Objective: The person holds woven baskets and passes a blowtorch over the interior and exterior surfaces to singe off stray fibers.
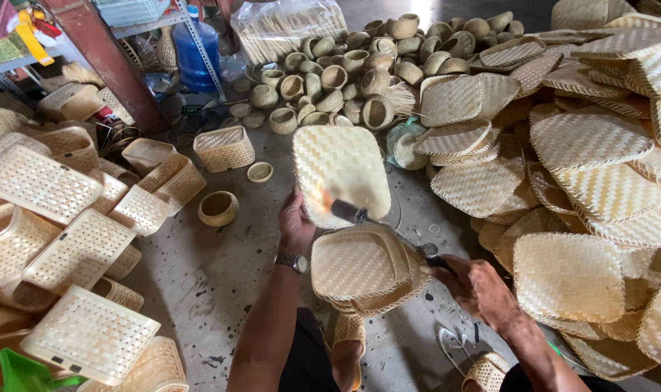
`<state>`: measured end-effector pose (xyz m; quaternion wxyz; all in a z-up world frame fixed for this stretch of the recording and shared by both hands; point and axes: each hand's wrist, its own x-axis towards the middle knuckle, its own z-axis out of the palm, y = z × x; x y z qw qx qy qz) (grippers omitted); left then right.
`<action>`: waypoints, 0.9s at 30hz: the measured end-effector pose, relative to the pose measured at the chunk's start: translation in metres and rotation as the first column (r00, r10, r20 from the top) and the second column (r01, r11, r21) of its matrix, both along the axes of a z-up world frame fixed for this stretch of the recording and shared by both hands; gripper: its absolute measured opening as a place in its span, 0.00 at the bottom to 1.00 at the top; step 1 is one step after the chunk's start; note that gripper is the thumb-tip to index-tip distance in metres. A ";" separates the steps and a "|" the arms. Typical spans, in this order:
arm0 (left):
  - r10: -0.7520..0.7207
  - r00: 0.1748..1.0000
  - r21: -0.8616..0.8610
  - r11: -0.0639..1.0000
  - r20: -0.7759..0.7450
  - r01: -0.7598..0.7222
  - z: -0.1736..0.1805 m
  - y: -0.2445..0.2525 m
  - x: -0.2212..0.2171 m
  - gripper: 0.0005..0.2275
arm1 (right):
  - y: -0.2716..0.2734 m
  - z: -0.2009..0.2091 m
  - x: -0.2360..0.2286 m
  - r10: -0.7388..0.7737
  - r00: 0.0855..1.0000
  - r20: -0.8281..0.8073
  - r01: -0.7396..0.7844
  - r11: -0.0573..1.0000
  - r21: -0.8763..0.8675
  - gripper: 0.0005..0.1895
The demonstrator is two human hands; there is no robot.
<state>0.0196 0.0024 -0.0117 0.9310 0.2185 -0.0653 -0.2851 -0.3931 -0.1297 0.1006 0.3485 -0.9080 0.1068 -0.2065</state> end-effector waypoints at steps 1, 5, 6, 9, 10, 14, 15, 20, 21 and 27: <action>0.002 1.000 -0.006 1.000 -0.011 -0.002 -0.003 0.001 0.003 0.13 | -0.003 -0.006 -0.002 0.028 0.999 0.025 -0.029 0.998 0.053 0.23; 0.038 0.998 -0.033 0.999 0.059 -0.036 -0.005 0.011 0.011 0.14 | -0.019 -0.030 -0.019 0.098 0.995 0.033 -0.103 0.909 0.403 0.28; 0.037 0.998 -0.017 0.999 0.052 -0.036 -0.002 0.015 0.011 0.14 | -0.022 -0.036 -0.023 0.114 0.993 0.010 -0.102 0.848 0.521 0.31; 0.016 0.998 0.003 1.000 0.066 -0.016 0.005 0.020 0.011 0.15 | -0.040 -0.041 -0.016 -0.163 0.969 -0.184 0.138 0.980 -0.143 0.23; 0.005 0.997 0.009 1.000 0.076 -0.006 0.006 0.023 0.011 0.15 | -0.050 -0.038 -0.016 -0.220 0.949 -0.225 0.192 0.971 -0.139 0.21; -0.072 0.988 0.023 0.997 0.137 0.070 0.009 0.026 0.009 0.15 | -0.090 -0.001 -0.008 -0.360 0.912 -0.195 0.315 0.921 -0.229 0.22; -0.081 0.982 0.034 0.997 0.169 0.076 0.009 0.025 0.008 0.15 | -0.097 0.013 -0.006 -0.368 0.918 -0.146 0.320 0.907 -0.274 0.22; -0.106 0.971 0.026 0.994 0.216 0.103 0.004 0.023 0.015 0.16 | -0.110 0.060 -0.005 -0.417 0.896 -0.153 0.363 0.886 -0.289 0.20; -0.091 0.971 0.029 0.996 0.219 0.086 0.002 0.024 0.018 0.16 | -0.112 0.063 -0.007 -0.403 0.907 -0.126 0.353 0.887 -0.298 0.19; -0.085 0.990 -0.035 0.995 0.109 0.089 0.004 0.029 0.020 0.15 | -0.109 0.039 -0.032 -0.382 0.906 -0.183 0.341 0.914 -0.220 0.16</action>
